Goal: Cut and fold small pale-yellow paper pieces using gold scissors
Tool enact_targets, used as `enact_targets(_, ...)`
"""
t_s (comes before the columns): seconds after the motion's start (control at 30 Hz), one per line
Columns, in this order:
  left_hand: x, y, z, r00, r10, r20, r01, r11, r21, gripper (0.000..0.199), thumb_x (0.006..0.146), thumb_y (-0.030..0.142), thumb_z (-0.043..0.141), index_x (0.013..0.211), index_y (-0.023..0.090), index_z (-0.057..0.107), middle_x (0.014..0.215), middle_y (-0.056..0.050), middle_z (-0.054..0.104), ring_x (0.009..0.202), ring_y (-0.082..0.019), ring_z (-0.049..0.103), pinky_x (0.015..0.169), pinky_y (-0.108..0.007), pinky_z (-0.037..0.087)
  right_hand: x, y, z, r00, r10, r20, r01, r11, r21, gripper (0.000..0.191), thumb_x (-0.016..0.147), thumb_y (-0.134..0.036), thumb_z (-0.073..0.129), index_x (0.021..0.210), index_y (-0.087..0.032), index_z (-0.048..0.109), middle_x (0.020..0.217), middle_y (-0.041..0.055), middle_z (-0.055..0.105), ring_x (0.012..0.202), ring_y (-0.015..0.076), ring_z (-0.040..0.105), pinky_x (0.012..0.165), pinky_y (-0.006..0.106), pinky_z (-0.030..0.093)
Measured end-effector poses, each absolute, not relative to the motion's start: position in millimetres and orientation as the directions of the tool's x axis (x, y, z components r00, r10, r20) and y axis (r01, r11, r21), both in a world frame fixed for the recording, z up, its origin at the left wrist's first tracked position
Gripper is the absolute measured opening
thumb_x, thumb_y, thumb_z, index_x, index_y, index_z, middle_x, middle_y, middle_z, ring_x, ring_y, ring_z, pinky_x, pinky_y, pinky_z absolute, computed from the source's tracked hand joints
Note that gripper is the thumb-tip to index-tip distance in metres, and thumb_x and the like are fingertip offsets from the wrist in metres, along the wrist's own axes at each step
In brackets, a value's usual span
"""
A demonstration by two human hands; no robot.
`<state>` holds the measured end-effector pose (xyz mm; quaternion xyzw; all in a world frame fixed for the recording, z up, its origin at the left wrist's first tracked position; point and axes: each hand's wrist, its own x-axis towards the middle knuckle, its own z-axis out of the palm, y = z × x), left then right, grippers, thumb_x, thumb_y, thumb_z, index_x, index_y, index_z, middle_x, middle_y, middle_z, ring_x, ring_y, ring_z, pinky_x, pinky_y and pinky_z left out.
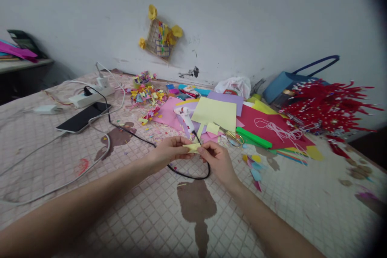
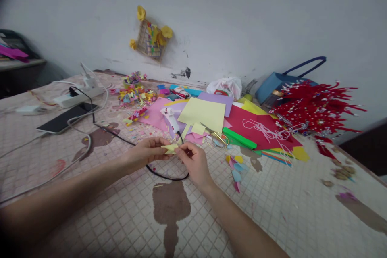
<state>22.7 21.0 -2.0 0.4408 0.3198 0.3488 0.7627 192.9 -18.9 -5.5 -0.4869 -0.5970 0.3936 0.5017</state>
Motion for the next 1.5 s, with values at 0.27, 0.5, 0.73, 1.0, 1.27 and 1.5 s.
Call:
enact_targets(0.27, 21.6, 22.2, -1.4, 0.514, 0.856, -0.051, -0.173, 0.161, 0.972, 0.036, 0.062, 0.015, 0.070, 0.092, 0.011, 0.052, 0.081, -0.005, 0.064, 0.072, -0.013, 0.060, 0.063, -0.023, 0.044, 193.9, -13.3, -13.7, -0.075, 0.996, 0.044, -0.097, 0.037, -0.995, 0.012, 0.077, -0.028, 0.055, 0.070, -0.018, 0.054, 0.065, -0.0021, 0.049, 0.054, 0.0098, 0.044, 0.048, 0.021, 0.037)
enact_targets(0.5, 20.5, 26.4, -2.4, 0.446, 0.895, -0.005, -0.215, 0.113, 0.970, 0.042, 0.063, 0.016, 0.070, 0.098, 0.015, 0.047, 0.073, -0.001, 0.062, 0.065, -0.012, 0.059, 0.059, -0.023, 0.045, 194.0, -13.0, -13.1, -0.067, 0.991, 0.120, -0.155, 0.108, -0.982, 0.025, 0.075, -0.022, 0.058, 0.097, -0.023, 0.047, 0.072, -0.0024, 0.054, 0.059, 0.0109, 0.049, 0.049, 0.021, 0.042)
enact_targets(0.73, 20.1, 28.3, -3.6, 0.431, 0.901, 0.048, -0.241, 0.064, 0.968, 0.016, 0.066, 0.017, 0.067, 0.076, 0.013, 0.055, 0.068, 0.001, 0.060, 0.062, -0.010, 0.057, 0.062, -0.023, 0.046, 194.1, -13.6, -10.1, -0.045, 0.969, 0.242, -0.050, 0.240, -0.970, 0.015, 0.077, -0.021, 0.054, 0.089, -0.024, 0.045, 0.072, -0.0038, 0.051, 0.058, 0.0101, 0.049, 0.051, 0.021, 0.043)
enact_targets(1.0, 18.4, 28.3, -1.1, 0.494, 0.856, 0.151, -0.151, -0.087, 0.985, 0.026, 0.068, 0.007, 0.054, 0.091, 0.013, 0.062, 0.086, -0.005, 0.066, 0.076, -0.014, 0.060, 0.068, -0.025, 0.046, 196.4, -15.7, -6.4, -0.007, 0.962, 0.272, 0.111, 0.271, -0.956, 0.006, 0.076, -0.018, 0.053, 0.080, -0.019, 0.057, 0.071, -0.0019, 0.054, 0.058, 0.0098, 0.049, 0.052, 0.022, 0.041)
enact_targets(1.27, 19.8, 23.3, -3.6, 0.466, 0.843, 0.267, -0.064, -0.269, 0.961, 0.018, 0.068, 0.015, 0.064, 0.086, 0.013, 0.063, 0.083, -0.006, 0.064, 0.076, -0.015, 0.059, 0.068, -0.026, 0.046, 196.0, -17.2, -6.6, -0.035, 0.953, 0.302, 0.105, 0.304, -0.947, 0.013, 0.076, -0.014, 0.050, 0.085, -0.020, 0.058, 0.074, -0.0010, 0.056, 0.061, 0.0112, 0.051, 0.056, 0.023, 0.041)
enact_targets(1.5, 22.2, 21.0, -3.1, 0.457, 0.869, 0.192, -0.113, -0.158, 0.981, 0.014, 0.070, 0.025, 0.065, 0.073, 0.012, 0.063, 0.069, -0.002, 0.061, 0.063, -0.011, 0.053, 0.059, -0.022, 0.041, 192.9, -18.8, -6.5, 0.002, 0.951, 0.308, 0.132, 0.305, -0.943, 0.009, 0.074, -0.024, 0.061, 0.080, -0.020, 0.057, 0.072, -0.0014, 0.055, 0.063, 0.0121, 0.050, 0.059, 0.024, 0.039)
